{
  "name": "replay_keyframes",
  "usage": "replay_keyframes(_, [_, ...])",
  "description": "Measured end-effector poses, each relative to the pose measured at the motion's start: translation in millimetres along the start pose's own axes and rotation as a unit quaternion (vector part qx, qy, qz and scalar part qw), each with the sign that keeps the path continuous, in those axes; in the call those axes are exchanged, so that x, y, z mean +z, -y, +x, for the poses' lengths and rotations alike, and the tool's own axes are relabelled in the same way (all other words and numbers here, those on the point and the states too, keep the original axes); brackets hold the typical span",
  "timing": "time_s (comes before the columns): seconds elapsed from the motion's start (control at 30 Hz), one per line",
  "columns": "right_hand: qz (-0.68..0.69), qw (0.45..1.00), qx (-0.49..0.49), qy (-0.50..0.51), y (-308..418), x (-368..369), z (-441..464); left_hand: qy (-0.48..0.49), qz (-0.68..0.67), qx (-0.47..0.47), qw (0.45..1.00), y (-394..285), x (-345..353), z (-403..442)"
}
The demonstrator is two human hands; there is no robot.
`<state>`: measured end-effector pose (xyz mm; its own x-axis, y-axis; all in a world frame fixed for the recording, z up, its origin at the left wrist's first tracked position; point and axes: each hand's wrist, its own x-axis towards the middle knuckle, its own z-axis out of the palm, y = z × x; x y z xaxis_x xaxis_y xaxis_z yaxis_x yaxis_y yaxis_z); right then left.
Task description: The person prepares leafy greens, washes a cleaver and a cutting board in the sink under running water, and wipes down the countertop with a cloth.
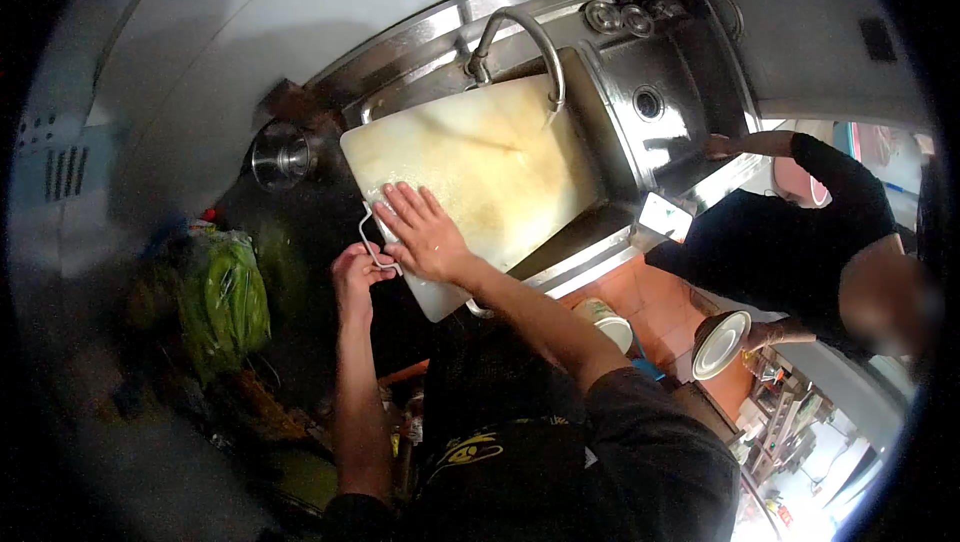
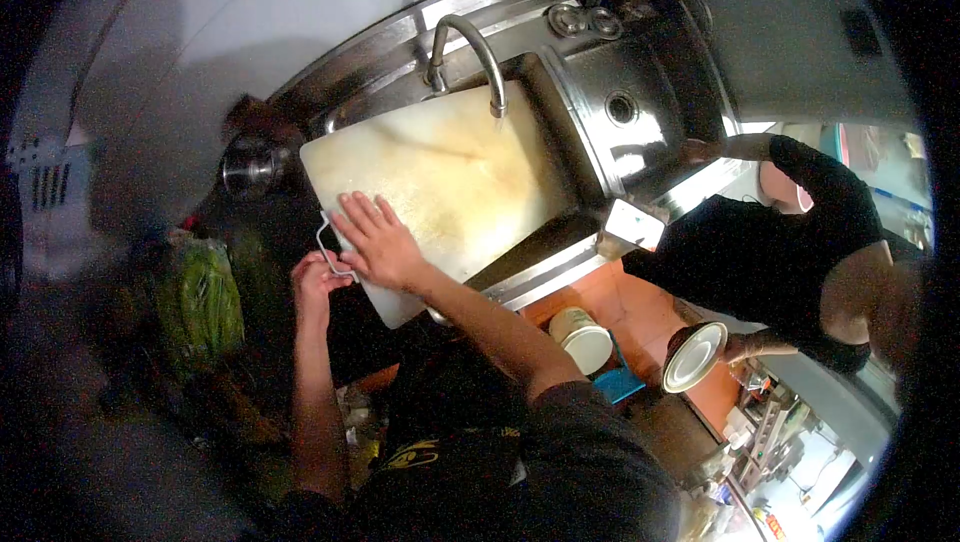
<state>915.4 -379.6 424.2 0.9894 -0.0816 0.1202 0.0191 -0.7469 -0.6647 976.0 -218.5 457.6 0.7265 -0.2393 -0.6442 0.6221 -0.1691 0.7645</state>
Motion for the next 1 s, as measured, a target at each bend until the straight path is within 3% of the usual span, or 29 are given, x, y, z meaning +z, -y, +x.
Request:
replay_keyframes(0.03, [-0.038,0.999,-0.015,0.015,-17.7,1.6,4.6,0.001,0.001,0.001,1.0,0.1,0.4,2.2])
replay_keyframes(0.1, [-0.144,0.985,0.08,-0.055,-96.9,25.3,2.6,0.004,0.005,0.016,1.0,1.6,0.2,-1.7])
replay_keyframes(0.13, [-0.09,0.973,0.141,-0.159,-147.9,28.8,-4.5,0.004,0.005,0.013,1.0,0.5,2.1,-3.2])
replay_keyframes(0.17, [-0.073,0.947,0.123,-0.289,-237.8,72.5,-31.2,0.001,0.007,0.009,1.0,-2.7,4.5,-5.4])
replay_keyframes(0.2, [0.011,0.924,0.378,-0.06,-223.0,-7.5,-36.3,-0.002,0.008,0.006,1.0,-4.3,5.1,-7.1])
replay_keyframes(0.23, [0.009,0.923,0.38,-0.061,-231.0,-9.8,-51.7,0.0,0.008,0.005,1.0,-4.3,3.4,-8.6])
replay_keyframes(0.27, [-0.129,0.931,0.29,-0.183,-240.8,-4.6,-71.9,0.001,0.009,-0.002,1.0,-4.8,1.7,-7.5])
replay_keyframes(0.33, [-0.091,0.945,0.253,-0.184,-169.6,-10.6,-76.0,0.007,0.001,-0.009,1.0,-3.2,4.8,3.0])
replay_keyframes(0.4, [-0.055,0.97,0.202,-0.12,-74.1,-0.7,-83.5,-0.001,-0.002,-0.003,1.0,3.1,0.3,6.2])
replay_keyframes(0.47, [-0.052,0.973,0.221,0.047,-12.8,12.9,-94.7,-0.004,-0.02,-0.001,1.0,0.1,3.1,2.8])
replay_keyframes(0.53, [-0.069,0.963,0.26,-0.001,-36.4,12.5,-92.7,-0.021,-0.018,0.004,1.0,-4.0,9.6,-2.0])
replay_keyframes(0.63, [-0.077,0.896,0.428,-0.09,-156.9,24.6,-104.7,-0.019,-0.037,0.012,0.999,0.0,7.9,0.1])
replay_keyframes(0.67, [-0.135,0.881,0.436,-0.123,-213.4,24.4,-119.7,-0.02,-0.041,0.012,0.999,-0.9,9.8,0.2])
replay_keyframes(0.7, [-0.006,0.797,0.592,-0.12,-226.9,-12.6,-113.4,-0.011,-0.039,0.013,0.999,-4.4,12.0,-1.2])
replay_keyframes(0.73, [-0.076,0.708,0.701,-0.042,-279.4,1.8,-130.8,-0.003,-0.036,0.015,0.999,-7.8,13.2,-3.3])
replay_keyframes(0.8, [-0.086,0.754,0.637,-0.136,-240.1,-27.8,-98.2,0.003,-0.021,0.016,1.0,-14.8,13.8,-4.3])
replay_keyframes(0.83, [-0.054,0.844,0.513,-0.144,-229.0,-10.2,-98.7,0.01,-0.005,0.015,1.0,-15.6,14.9,-4.0])
replay_keyframes(0.87, [-0.05,0.9,0.41,-0.137,-198.9,14.8,-98.4,0.011,-0.008,0.014,1.0,-14.1,14.2,-3.8])
replay_keyframes(0.93, [-0.06,0.967,0.225,-0.1,-126.7,50.0,-96.2,-0.009,-0.009,0.007,1.0,-11.0,11.7,-2.9])
replay_keyframes(1.0, [-0.108,0.956,0.271,0.012,-57.9,-4.1,-73.7,-0.007,-0.018,0.003,1.0,-7.5,11.5,-3.5])
